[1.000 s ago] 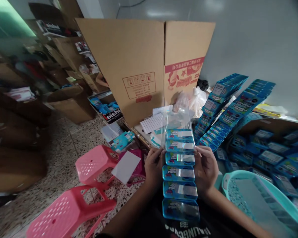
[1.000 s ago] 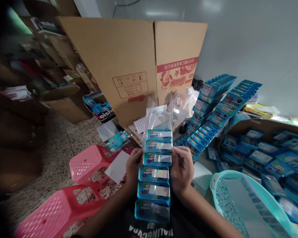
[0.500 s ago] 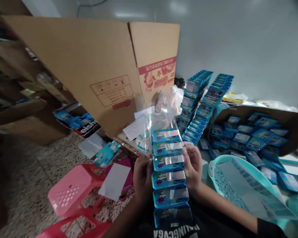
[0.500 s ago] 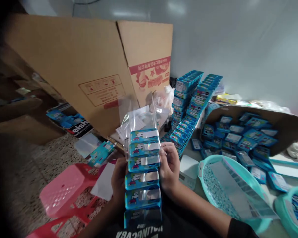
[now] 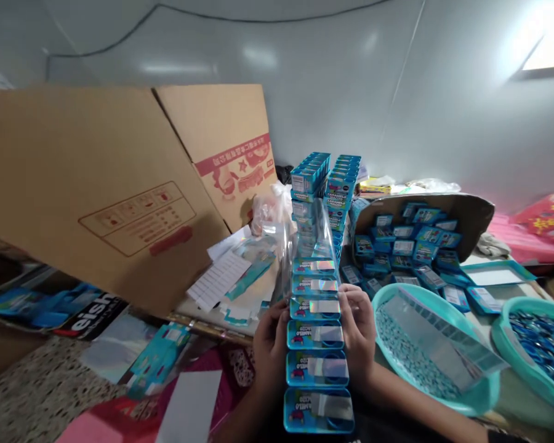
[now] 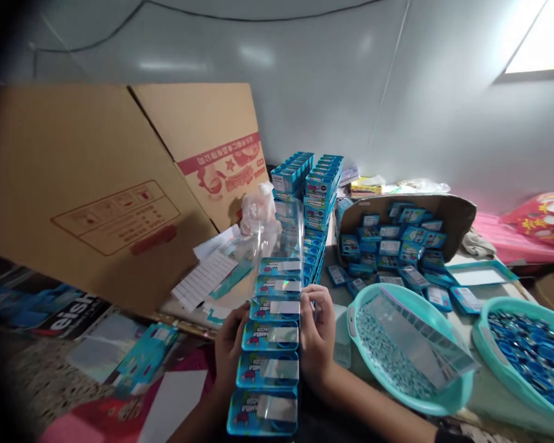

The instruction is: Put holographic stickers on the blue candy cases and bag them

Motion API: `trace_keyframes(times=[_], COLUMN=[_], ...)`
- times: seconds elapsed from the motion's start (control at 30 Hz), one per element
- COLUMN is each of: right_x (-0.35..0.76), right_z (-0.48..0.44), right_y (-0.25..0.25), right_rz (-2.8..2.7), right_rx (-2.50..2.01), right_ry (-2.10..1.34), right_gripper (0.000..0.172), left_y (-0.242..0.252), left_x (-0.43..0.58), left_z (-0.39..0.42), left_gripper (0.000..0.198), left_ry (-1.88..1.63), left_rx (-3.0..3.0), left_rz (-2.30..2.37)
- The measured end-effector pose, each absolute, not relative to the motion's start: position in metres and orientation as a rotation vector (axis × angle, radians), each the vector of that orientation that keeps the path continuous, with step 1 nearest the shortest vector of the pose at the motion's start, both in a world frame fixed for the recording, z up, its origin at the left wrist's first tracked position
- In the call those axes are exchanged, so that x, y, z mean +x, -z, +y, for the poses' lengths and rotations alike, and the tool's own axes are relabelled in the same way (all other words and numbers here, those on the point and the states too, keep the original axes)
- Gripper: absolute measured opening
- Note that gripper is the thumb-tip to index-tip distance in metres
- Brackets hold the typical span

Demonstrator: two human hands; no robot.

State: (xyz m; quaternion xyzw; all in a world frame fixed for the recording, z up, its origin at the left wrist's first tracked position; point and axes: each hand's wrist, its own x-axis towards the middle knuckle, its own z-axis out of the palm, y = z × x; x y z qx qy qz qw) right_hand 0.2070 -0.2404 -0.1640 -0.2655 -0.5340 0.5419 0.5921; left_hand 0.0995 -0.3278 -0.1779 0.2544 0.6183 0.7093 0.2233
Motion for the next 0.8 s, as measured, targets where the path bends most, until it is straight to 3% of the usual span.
trace_keyframes(times=[0.33,0.8], right_x=[0.219,0.205], right_z=[-0.203,-0.23], right_y=[0.187,0.18], right_rz=[-1.137,-1.18], right_rx=[-0.805,-0.946], right_ry=[-1.306,-1.08], right_gripper=[0.023,0.021], left_y=[0.186,0.215], left_x=[0.094,0.039], left_z=[-0.273,-0.269], left_gripper=[0.046,0.013], left_ry=[-1.711,-1.512], left_rx=[0.737,1.453], left_rz=[1.736,1.786])
